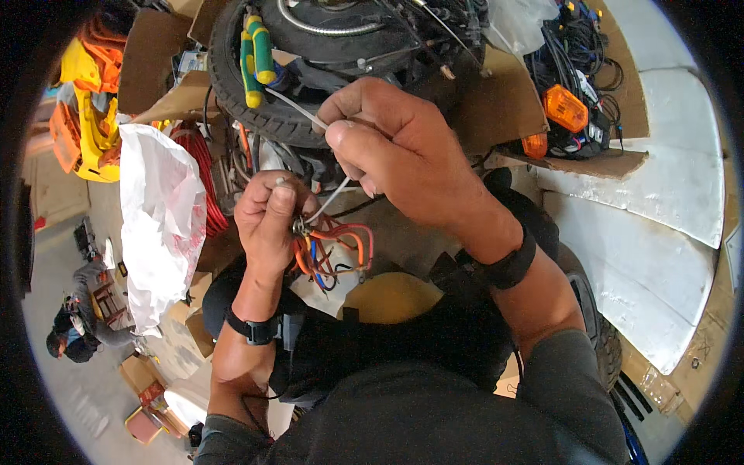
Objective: The recorder is organizing and stripping electrical wires on a motorcycle hub motor.
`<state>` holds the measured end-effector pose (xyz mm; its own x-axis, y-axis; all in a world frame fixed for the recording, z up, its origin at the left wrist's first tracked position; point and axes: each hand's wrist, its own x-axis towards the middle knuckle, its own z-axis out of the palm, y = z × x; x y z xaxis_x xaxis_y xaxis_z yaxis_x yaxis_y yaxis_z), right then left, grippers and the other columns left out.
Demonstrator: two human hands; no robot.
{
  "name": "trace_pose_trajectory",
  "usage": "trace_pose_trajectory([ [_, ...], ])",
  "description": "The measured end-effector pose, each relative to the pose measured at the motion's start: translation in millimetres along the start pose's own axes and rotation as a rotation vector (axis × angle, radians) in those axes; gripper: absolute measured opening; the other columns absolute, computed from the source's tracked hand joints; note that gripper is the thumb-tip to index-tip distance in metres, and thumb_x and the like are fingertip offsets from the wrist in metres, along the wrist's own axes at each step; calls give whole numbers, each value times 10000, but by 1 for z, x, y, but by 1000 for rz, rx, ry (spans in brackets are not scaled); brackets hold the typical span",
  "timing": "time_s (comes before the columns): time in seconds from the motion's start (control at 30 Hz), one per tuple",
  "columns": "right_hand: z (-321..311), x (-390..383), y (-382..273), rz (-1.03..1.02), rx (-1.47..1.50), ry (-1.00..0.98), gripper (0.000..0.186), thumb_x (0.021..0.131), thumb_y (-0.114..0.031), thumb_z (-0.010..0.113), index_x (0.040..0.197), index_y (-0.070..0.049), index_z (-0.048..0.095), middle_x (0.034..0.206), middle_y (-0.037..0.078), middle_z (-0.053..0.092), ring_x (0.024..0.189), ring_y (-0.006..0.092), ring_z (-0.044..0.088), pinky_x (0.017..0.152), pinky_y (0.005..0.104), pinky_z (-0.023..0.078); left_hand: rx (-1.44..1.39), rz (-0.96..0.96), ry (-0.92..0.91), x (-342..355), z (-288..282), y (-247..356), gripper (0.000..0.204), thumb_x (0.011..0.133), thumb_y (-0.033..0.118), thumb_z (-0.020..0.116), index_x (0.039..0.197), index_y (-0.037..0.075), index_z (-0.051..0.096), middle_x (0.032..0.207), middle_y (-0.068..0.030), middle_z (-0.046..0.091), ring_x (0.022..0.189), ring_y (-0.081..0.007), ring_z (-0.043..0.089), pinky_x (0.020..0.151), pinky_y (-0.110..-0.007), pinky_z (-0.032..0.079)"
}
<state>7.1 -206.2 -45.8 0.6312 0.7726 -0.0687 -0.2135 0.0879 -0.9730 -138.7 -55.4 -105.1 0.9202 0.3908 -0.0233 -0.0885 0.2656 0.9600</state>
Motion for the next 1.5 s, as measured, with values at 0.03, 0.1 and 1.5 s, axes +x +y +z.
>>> trace_pose_trajectory([
  [0.03, 1, 1, 0, -1, 2, -1, 148, 941, -105, 533, 1025, 0, 594, 673, -8, 531, 583, 30, 459, 513, 205, 371, 10, 10, 3, -1, 1, -2, 158, 974, 158, 585, 952, 1, 590, 808, -49, 613, 718, -104, 560, 660, -248, 465],
  [0.1, 2, 2, 3, 68, -77, -32, 204, 928, -112, 552, 1084, 10, 601, 667, -7, 540, 600, 49, 493, 531, 217, 398, 71, 1, 15, -3, 1, -3, 144, 966, 135, 596, 920, -1, 614, 806, -38, 615, 713, -92, 558, 661, -242, 462],
  [1.5, 23, -5, 25, -494, -666, -165, 237, 797, 32, 584, 1026, -15, 621, 808, 133, 689, 681, 286, 684, 584, 348, 530, 180, -50, 215, 2, -4, 15, 222, 967, 136, 460, 1012, -18, 614, 717, -77, 628, 659, -124, 584, 612, -259, 479],
])
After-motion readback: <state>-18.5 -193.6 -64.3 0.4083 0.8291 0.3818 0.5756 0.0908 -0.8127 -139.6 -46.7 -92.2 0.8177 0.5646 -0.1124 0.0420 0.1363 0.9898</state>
